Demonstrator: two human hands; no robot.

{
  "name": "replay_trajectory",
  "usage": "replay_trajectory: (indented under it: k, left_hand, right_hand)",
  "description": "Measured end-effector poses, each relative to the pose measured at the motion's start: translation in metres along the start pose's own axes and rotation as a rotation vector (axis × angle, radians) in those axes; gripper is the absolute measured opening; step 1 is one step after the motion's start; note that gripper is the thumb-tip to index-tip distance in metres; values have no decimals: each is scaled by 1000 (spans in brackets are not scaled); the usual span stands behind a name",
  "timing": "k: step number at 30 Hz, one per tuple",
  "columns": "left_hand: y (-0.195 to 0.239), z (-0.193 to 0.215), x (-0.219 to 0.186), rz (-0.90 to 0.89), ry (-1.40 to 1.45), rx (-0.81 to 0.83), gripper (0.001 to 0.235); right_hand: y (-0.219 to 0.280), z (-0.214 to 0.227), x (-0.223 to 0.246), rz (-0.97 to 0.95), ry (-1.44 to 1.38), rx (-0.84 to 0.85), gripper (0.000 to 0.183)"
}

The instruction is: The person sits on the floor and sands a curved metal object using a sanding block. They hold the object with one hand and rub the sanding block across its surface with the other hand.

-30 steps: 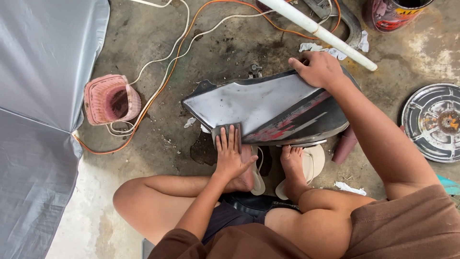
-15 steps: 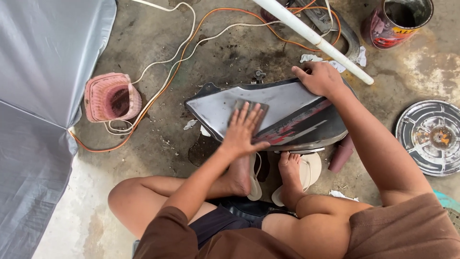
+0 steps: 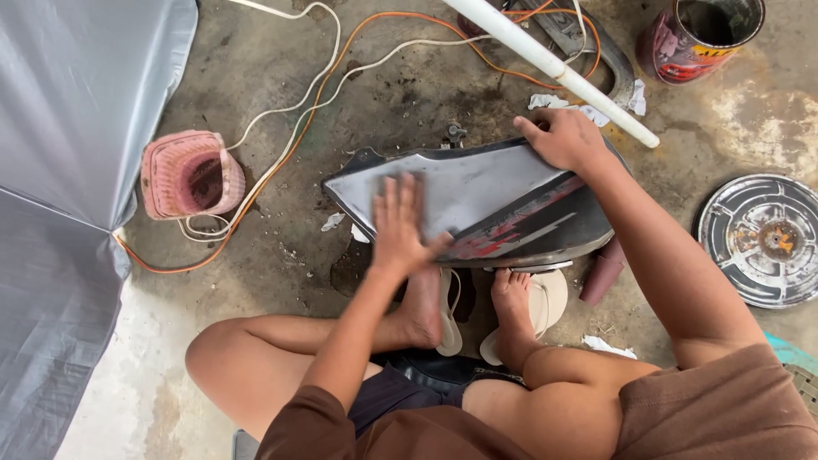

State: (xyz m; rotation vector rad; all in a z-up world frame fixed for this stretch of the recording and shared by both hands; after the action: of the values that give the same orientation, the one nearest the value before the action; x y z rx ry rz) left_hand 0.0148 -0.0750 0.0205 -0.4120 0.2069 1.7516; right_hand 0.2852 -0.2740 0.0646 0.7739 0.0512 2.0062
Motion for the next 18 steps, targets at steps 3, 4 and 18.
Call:
replay_trajectory:
  k: [3, 4, 18]
  left_hand:
    - [-11, 6, 44, 260, -89, -159, 100]
    - [-15, 1, 30, 256, -88, -159, 100]
    - [-11, 10, 35, 400, -77, -119, 101]
  right_hand:
    - [-1, 1, -1, 12, -20, -41, 59]
    - [-3, 0, -2, 9, -21, -44, 59]
    - [-9, -6, -4, 33, 8, -54, 61]
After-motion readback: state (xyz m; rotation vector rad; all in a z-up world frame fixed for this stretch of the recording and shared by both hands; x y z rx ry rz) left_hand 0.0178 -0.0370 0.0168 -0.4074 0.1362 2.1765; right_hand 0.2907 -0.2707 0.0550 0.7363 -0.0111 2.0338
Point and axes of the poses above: each hand's wrist, its own y-axis away from the middle knuckle, its own z-axis out of the back of the hand, x = y × z, the point moved 1 cm from there along -y, towards the middle knuckle, and after that the axes turned 3 degrees about x, right-handed, at the moved point
